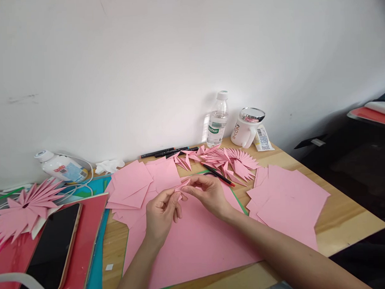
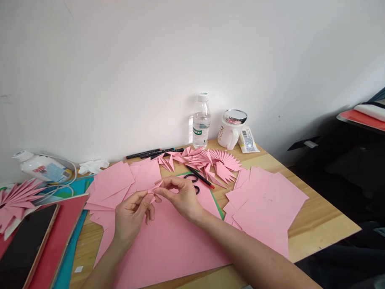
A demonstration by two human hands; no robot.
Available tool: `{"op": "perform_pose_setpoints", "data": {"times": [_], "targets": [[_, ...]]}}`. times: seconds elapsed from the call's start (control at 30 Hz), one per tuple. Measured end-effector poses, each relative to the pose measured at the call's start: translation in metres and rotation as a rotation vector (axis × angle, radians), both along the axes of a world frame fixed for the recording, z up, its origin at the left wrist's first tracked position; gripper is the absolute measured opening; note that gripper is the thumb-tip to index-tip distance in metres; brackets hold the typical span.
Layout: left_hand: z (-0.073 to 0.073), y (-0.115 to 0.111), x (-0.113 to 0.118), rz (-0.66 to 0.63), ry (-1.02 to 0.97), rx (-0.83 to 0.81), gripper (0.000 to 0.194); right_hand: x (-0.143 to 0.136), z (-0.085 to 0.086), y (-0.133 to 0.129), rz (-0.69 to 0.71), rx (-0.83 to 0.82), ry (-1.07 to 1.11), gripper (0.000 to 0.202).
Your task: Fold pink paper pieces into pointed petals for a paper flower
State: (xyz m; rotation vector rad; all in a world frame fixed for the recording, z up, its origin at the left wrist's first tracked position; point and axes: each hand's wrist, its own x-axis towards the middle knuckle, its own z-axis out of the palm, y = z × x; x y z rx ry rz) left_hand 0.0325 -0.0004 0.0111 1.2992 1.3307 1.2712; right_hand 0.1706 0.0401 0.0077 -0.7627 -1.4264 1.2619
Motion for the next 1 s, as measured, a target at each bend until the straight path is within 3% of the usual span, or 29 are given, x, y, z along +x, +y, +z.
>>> {"op": "perform_pose_setpoints", "data": {"times": [0.17,0.3,0.53,1.0], "targets": [[-0.0006,0.0004,-0.0012,-0.017,-0.029,-0.005,0.021,0.0012,-0.0015,0.0013,-0.043,-0.051,0.017,0.014],[-0.0036,-0.0010,-0.0014,0.008,0.084,0.047,0.018,0.0004,-0.0015,0.0015,0.012,-0.085,0.046,0.025],[-0.0030,-0.0023,0.0006,0.001,0.185,0.103,0.014,-0.0001,-0.0045,0.0011,0.017,-0.084,0.039,0.024],[-0.0027,0.0000,0.0010,-0.077,0.065,0.044,0.018,0.0006,-0.0019,0.0030,0.056,-0.212,0.157,0.027]]}}
